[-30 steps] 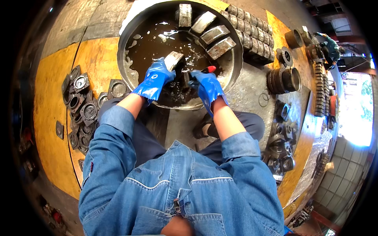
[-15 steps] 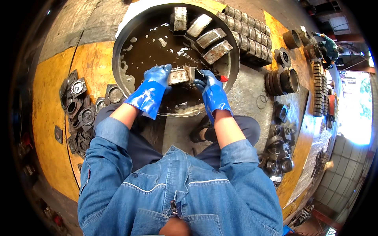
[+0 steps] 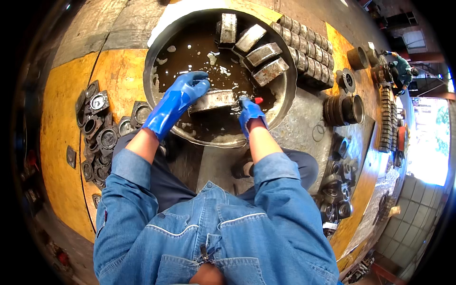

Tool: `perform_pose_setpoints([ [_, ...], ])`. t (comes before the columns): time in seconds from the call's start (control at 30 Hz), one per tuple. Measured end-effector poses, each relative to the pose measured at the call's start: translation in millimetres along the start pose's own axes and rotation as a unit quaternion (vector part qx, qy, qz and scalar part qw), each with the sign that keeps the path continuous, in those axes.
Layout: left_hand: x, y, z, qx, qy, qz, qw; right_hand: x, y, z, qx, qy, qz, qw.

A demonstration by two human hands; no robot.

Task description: The person uses a brush to scrub metal components submerged in a tub of fluid, then lifts them out and places them back into the tub.

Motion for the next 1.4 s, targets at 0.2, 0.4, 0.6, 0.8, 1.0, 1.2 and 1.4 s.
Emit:
perform_pose_setpoints([
  [0.2, 4, 2, 3, -0.008, -0.170, 0.023, 0.985, 21, 22, 11, -0.141, 0.357, -0.002, 0.923],
  [0.4, -7, 3, 24, 0.064, -0.377, 0.052, 0.922, 16, 5, 9, -0.077, 0.309, 0.015, 0.948],
  [0.6, -13, 5, 35, 0.118, -0.488, 0.070, 0.862, -4, 9, 17, 0.128, -0.005, 0.046, 0.991],
  [0.8, -22, 15, 43, 0.214, -0.549, 0.029, 0.807, -7, 44, -45, -0.038, -0.095, -0.001, 0.995],
  [1.0, -31, 6, 20, 0.213, -0.562, -0.009, 0.799, 2, -36, 101, 0.139, 0.006, 0.017, 0.990],
  [1.2, -41, 12, -10, 0.109, -0.617, 0.072, 0.776, -14, -72, 147, 0.189, 0.036, 0.053, 0.980],
  [1.4, -48, 11, 6, 0.189, -0.566, 0.069, 0.800, -18, -42, 141, 0.204, 0.013, 0.083, 0.975],
])
Point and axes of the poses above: each hand's wrist, its own y-axis towards the middle knuckle, its own x-axis out of the back of the hand, z = x × y, the point moved 9 cm from there along y, towards the middle knuckle, and after that the axes turned 1 degree about z, right-handed, at the moved point
